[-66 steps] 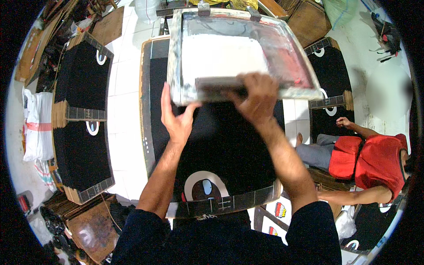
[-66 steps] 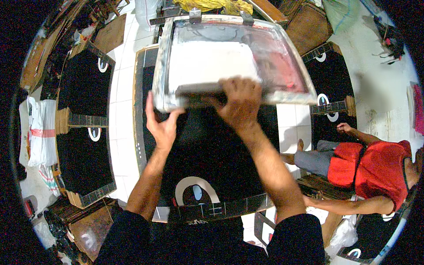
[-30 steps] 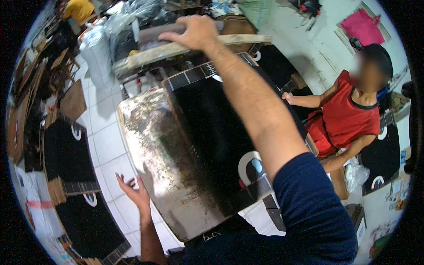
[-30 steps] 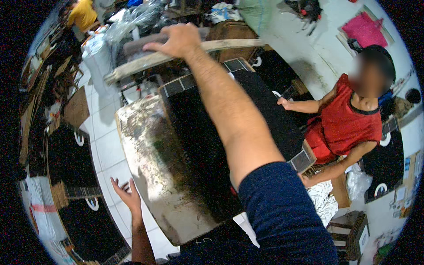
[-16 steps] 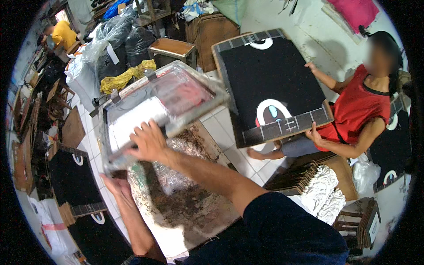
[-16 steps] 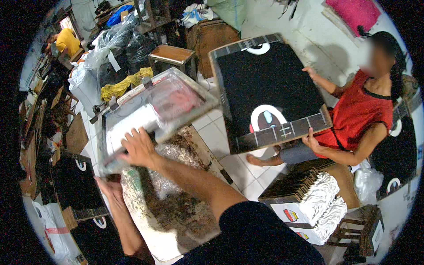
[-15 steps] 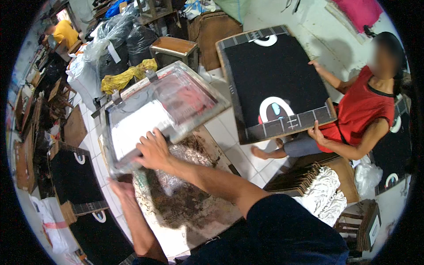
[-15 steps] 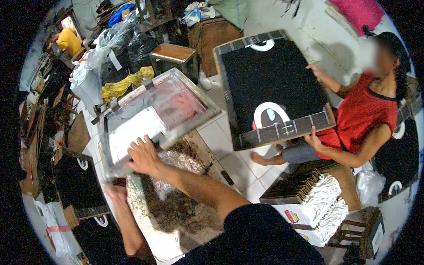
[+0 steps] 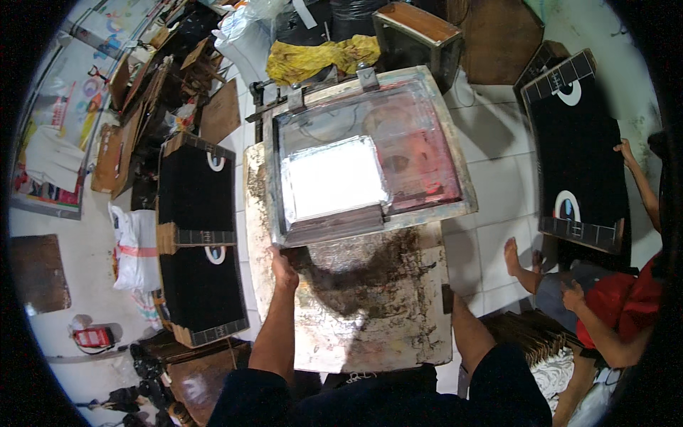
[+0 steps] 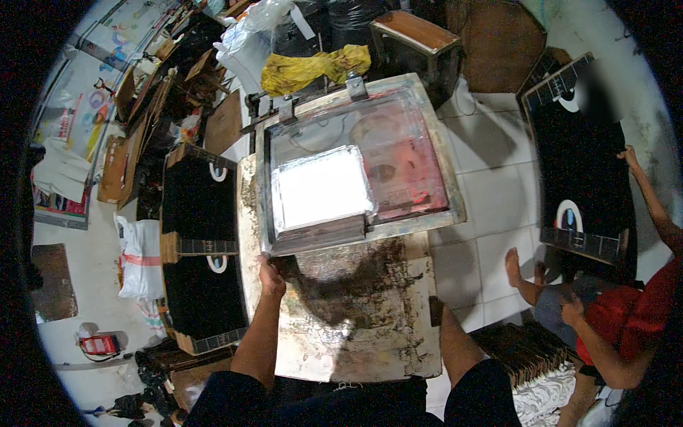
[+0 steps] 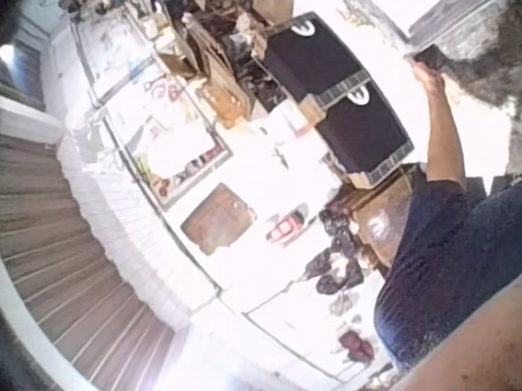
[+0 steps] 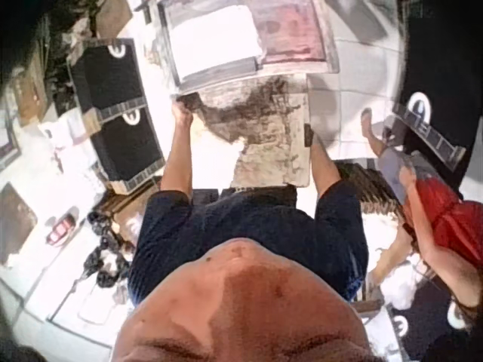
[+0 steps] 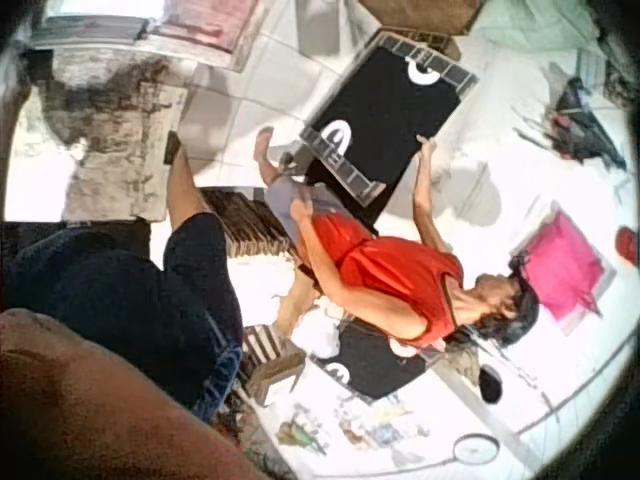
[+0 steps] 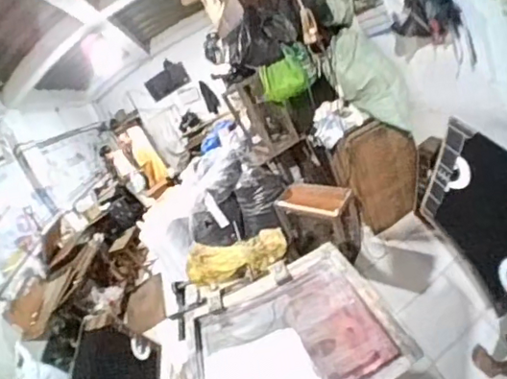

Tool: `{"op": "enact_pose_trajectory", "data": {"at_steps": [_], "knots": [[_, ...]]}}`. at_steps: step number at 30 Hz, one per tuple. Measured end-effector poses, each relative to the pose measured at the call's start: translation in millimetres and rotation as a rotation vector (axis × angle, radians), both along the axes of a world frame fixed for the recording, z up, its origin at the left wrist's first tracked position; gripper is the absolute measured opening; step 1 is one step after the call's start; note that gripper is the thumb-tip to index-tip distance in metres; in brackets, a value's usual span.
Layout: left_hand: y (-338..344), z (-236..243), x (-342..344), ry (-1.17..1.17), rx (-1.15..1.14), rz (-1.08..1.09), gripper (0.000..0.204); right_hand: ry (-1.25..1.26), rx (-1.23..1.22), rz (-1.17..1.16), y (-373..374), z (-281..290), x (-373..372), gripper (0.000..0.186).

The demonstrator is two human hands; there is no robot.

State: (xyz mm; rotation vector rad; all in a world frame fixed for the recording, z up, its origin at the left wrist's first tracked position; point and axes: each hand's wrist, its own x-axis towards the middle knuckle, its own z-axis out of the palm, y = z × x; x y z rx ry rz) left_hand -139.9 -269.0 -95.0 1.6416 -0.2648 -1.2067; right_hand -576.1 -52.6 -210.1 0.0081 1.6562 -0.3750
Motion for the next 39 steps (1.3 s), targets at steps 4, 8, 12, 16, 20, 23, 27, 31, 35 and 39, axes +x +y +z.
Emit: {"op": "enact_pose_trajectory", "data": {"at_steps": [4,8,12,16,20,23,27,31,35,39], "knots": [[3,13,-4,-0.05,0.063,0.04,0.064,-0.236,-0.087,-0.557,-21,9,10,0.033],[4,22,-12,0.064,-0.017,-0.041,0.067,-0.307,-0.14,-0.87,-41,22,0,0.031],[3,31,-20,-0.001,0.001,-0.049,0.07,-0.281,-0.242,-1.084,-58,15,-26,0.03],[4,37,-24,0.022,0.0,-0.06,0.064,-0.125,-0.532,-1.08,-81,37,-103,0.032],[4,34,-23,0.058,-0.041,-0.088,0.065,0.034,-0.8,-1.057,-102,130,-209,0.045],[3,21,-18,-0.087,0.009,-0.033,0.072,0.468,-0.926,-1.017,-101,205,-242,0.048],[2,-6,-4,-0.066,-0.025,-0.082,0.08,0.983,-1.273,-0.839,-97,233,-167,0.034],[-3,-23,13,0.035,-0.146,-0.084,0.091,0.574,-1.336,-0.332,-79,207,-8,0.03],[-6,-14,13,0.195,-0.148,-0.212,0.1,0.735,-1.085,0.145,-67,192,75,0.058],[-4,7,-1,0.252,-0.067,-0.111,0.1,0.769,-0.979,0.124,-68,179,96,0.064]]}}
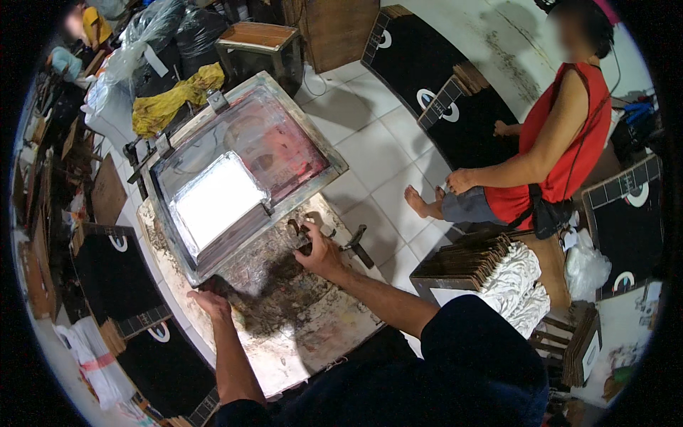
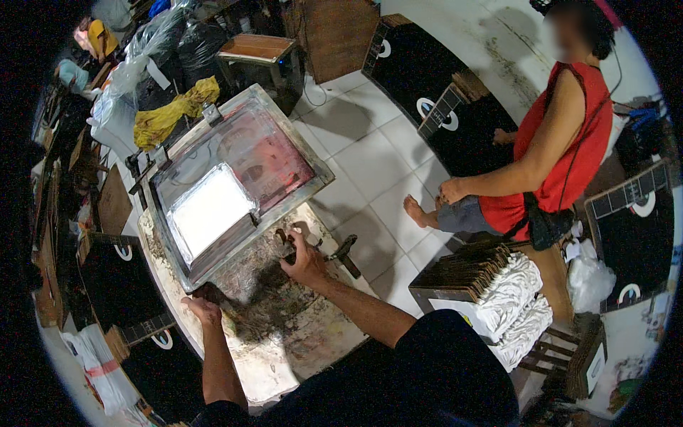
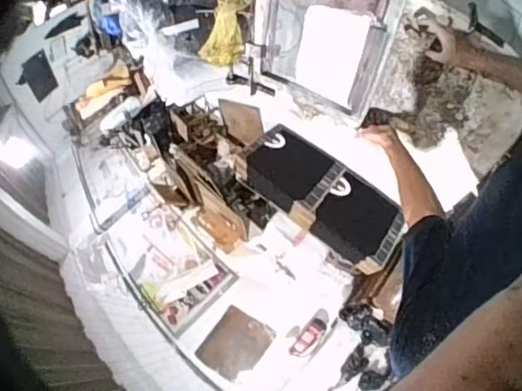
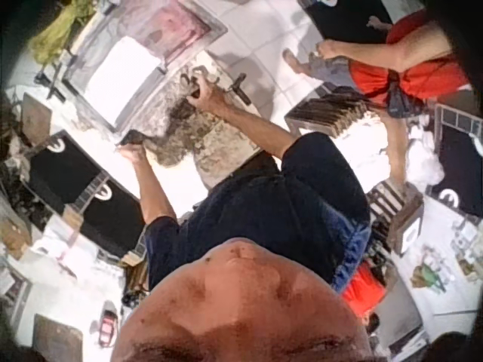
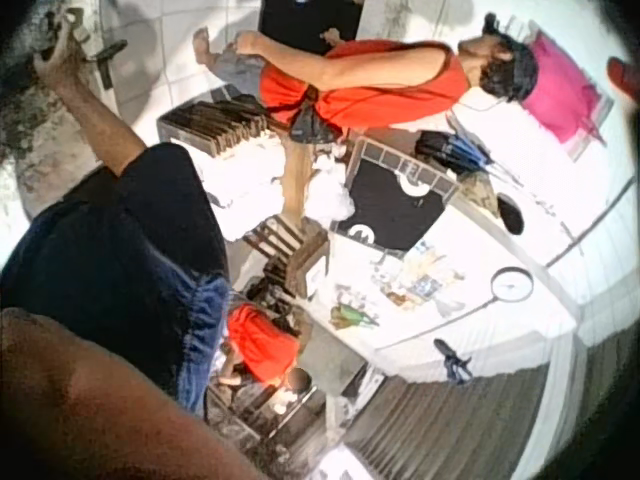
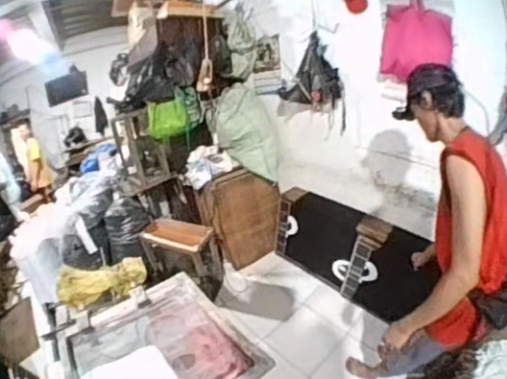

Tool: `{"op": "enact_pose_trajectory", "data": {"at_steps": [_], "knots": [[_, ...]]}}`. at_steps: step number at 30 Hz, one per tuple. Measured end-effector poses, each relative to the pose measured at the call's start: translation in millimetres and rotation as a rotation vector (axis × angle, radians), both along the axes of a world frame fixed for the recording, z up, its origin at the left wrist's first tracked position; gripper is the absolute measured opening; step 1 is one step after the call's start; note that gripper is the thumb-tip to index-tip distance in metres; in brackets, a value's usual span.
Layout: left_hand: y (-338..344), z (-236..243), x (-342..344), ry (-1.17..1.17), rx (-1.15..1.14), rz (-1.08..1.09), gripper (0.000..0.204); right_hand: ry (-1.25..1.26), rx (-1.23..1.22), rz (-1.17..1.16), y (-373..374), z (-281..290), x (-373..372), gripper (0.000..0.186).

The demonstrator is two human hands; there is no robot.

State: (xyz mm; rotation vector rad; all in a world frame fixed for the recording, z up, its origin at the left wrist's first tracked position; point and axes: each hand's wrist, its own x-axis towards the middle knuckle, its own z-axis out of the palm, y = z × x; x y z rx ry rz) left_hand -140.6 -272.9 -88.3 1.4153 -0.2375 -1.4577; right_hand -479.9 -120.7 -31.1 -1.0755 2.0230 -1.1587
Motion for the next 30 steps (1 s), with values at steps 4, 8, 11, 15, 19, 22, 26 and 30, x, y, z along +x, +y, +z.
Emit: {"op": "enact_pose_trajectory", "data": {"at_steps": [4,8,11,15,19,22,26,30], "knots": [[3,11,2,0.169,-0.055,0.086,0.091,-0.083,0.206,-0.041,-32,-15,-1,0.069],[-1,3,12,0.251,-0.028,0.105,0.086,0.024,0.324,-0.099,-75,-23,2,0.074],[0,-5,13,0.285,-0.077,0.051,0.081,0.348,0.395,-0.123,-75,-32,15,0.082],[35,3,30,0.047,-0.181,-0.452,0.044,0.625,0.049,-0.318,-20,-59,39,0.084],[143,25,116,-1.175,-0.848,-1.158,0.053,0.942,0.124,-0.283,67,-88,86,0.066],[224,26,251,-1.339,-0.938,-1.382,0.062,1.024,0.493,-0.143,109,-91,127,0.049],[324,-19,453,-0.762,0.142,-1.073,0.07,0.877,0.636,-0.458,70,-86,187,0.053],[397,-51,670,-1.16,0.978,-0.797,0.066,0.816,0.617,-0.631,6,-67,246,0.045]]}}
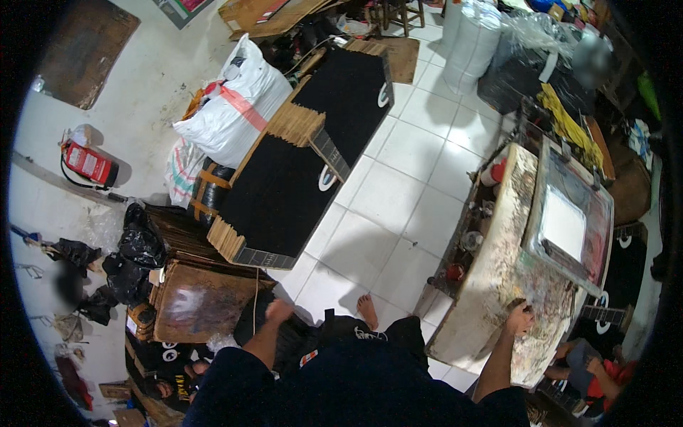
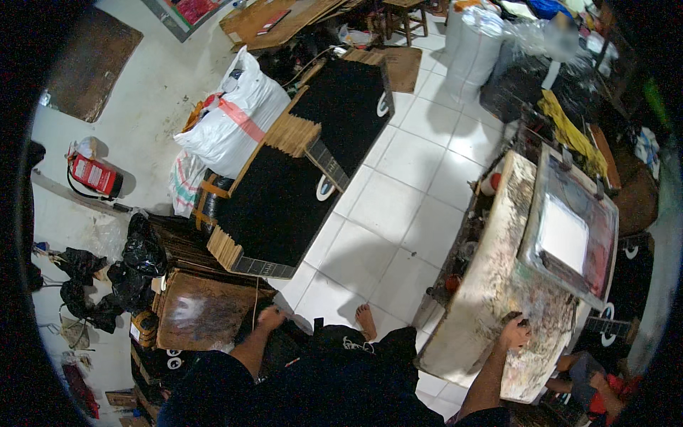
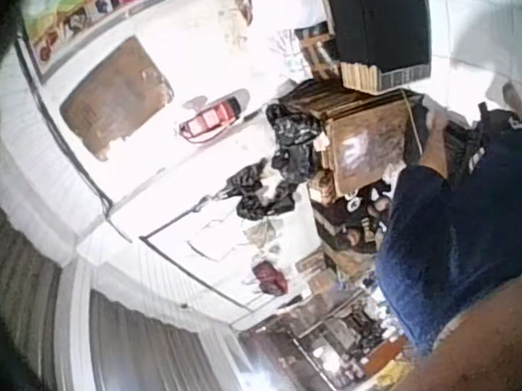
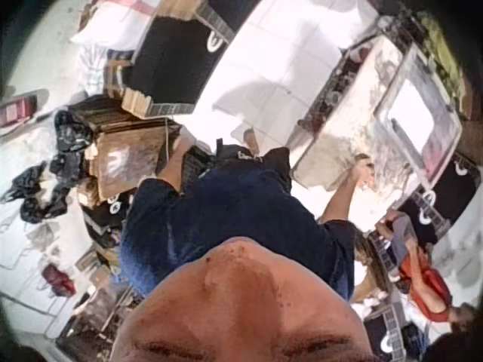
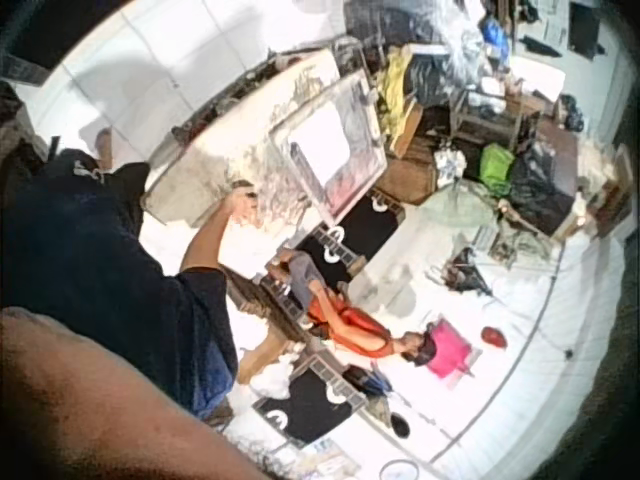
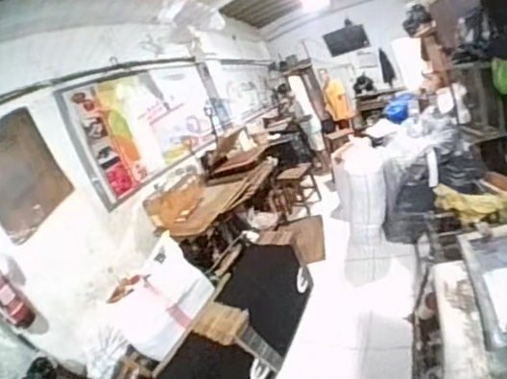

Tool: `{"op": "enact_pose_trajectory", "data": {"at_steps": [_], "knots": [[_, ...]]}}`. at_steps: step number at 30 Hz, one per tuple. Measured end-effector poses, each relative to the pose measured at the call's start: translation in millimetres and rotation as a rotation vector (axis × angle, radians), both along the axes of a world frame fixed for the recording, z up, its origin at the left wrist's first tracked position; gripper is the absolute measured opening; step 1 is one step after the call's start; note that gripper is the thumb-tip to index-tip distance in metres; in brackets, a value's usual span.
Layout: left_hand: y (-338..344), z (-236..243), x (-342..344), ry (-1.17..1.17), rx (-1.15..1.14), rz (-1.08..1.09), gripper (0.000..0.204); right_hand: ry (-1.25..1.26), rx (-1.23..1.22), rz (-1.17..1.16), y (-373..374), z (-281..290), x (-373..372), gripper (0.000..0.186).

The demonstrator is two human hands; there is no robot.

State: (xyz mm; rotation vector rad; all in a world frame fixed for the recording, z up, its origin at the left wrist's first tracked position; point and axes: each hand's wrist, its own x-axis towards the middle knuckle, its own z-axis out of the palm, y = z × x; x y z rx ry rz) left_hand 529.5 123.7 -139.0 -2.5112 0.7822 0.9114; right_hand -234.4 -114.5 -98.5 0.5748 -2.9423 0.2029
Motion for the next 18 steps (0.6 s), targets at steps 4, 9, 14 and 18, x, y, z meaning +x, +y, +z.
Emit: {"op": "enact_pose_trajectory", "data": {"at_steps": [4,9,14,18], "knots": [[16,-13,96,-0.015,-0.701,0.654,0.035,0.241,-0.528,0.696,-52,15,86,0.034],[-99,-31,64,0.318,-0.809,0.943,0.029,-0.294,-0.528,0.957,-125,4,232,0.027],[-238,-36,1,0.624,-0.606,0.508,0.056,-1.039,0.513,1.156,-217,-67,282,0.05],[-317,-23,2,0.634,-0.553,0.619,0.057,-0.998,1.074,1.55,-314,-108,246,0.05]]}}
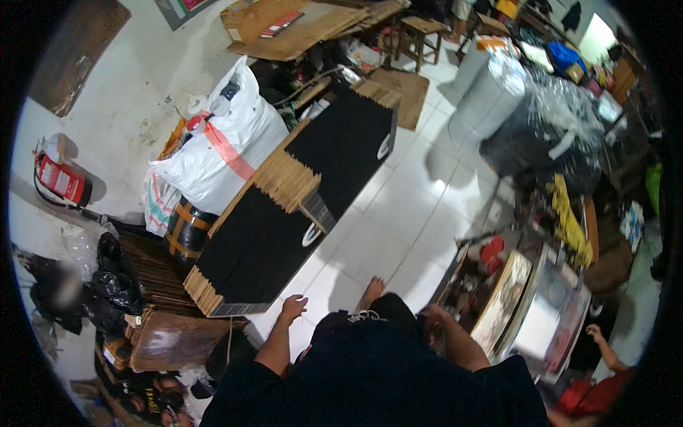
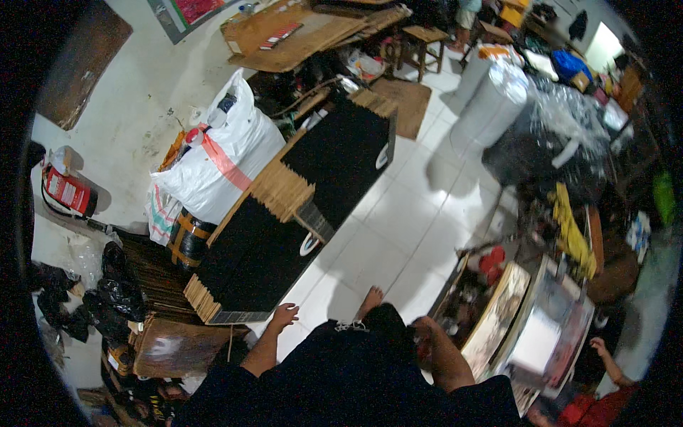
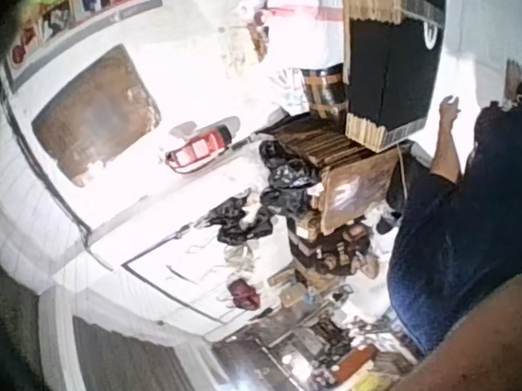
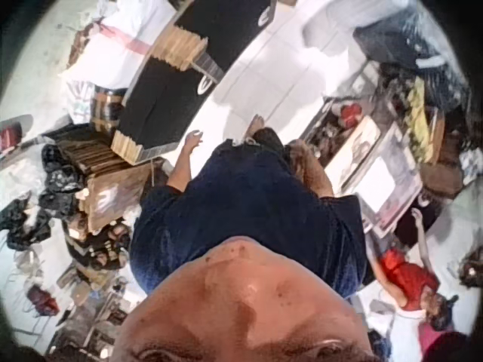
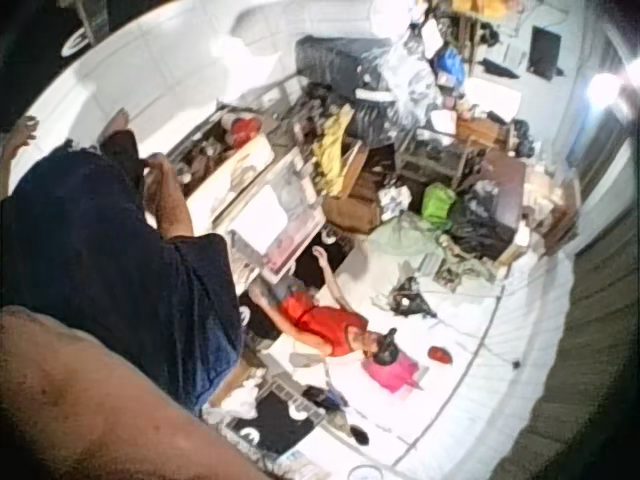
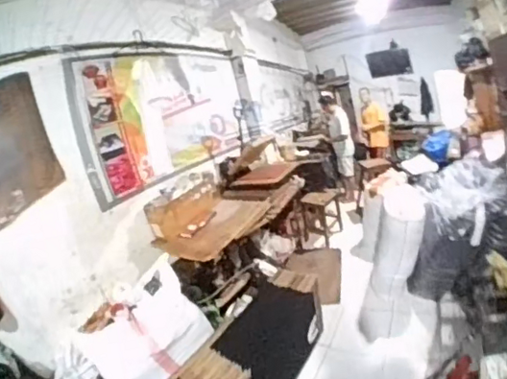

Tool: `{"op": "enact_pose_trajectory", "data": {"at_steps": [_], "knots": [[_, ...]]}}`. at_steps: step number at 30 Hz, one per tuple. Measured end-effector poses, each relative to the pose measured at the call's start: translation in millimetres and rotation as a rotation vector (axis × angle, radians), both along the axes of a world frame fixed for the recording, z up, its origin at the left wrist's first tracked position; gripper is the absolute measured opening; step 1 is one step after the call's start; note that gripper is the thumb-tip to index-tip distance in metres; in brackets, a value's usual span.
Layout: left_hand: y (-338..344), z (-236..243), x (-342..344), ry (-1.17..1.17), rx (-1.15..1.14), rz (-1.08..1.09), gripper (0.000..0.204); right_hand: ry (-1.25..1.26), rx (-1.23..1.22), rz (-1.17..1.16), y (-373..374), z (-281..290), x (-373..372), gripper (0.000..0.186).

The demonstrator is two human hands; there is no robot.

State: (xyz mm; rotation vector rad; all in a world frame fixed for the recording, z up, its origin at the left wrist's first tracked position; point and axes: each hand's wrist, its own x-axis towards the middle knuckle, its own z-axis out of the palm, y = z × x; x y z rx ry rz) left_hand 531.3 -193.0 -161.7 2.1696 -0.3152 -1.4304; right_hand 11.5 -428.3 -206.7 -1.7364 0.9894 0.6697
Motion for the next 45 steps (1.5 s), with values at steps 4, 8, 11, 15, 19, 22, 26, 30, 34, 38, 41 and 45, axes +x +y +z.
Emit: {"op": "enact_pose_trajectory", "data": {"at_steps": [4,8,11,15,19,22,26,30,34,38,41,45], "knots": [[-55,4,31,-0.119,-0.179,0.425,0.044,0.161,-0.228,-0.292,-131,20,-17,0.048],[-102,-24,55,-0.149,-0.142,0.666,0.035,-0.138,-0.222,-0.744,-267,55,9,0.043],[-149,-60,57,-0.095,0.039,0.634,0.035,-0.172,-0.204,-0.892,-351,62,44,0.037],[-258,-99,61,0.072,0.217,0.548,0.032,-0.139,-0.187,-0.934,-424,61,92,0.037],[-427,-92,72,0.127,0.097,0.188,0.028,0.047,-0.013,-0.519,-472,76,127,0.045],[-559,-45,95,-0.133,-0.153,-0.144,0.038,0.012,-0.002,-0.524,-516,90,148,0.044],[-680,23,100,0.183,-0.513,0.186,0.03,0.106,-0.215,-0.114,-603,86,185,0.07],[-685,22,72,0.225,-0.464,0.378,0.029,-0.03,-0.41,0.392,-711,68,251,0.116],[-597,-6,-18,-0.044,-0.497,0.746,0.022,0.099,-0.458,0.717,-823,61,351,0.131],[-542,9,-151,0.001,0.0,1.639,0.028,-0.003,-0.595,0.946,-880,45,443,0.138],[-538,30,-221,0.047,0.029,1.989,0.038,0.008,-0.577,1.016,-881,40,475,0.131],[-560,9,-233,0.054,0.038,1.862,0.039,-0.1,-0.783,1.02,-868,43,470,0.121]]}}
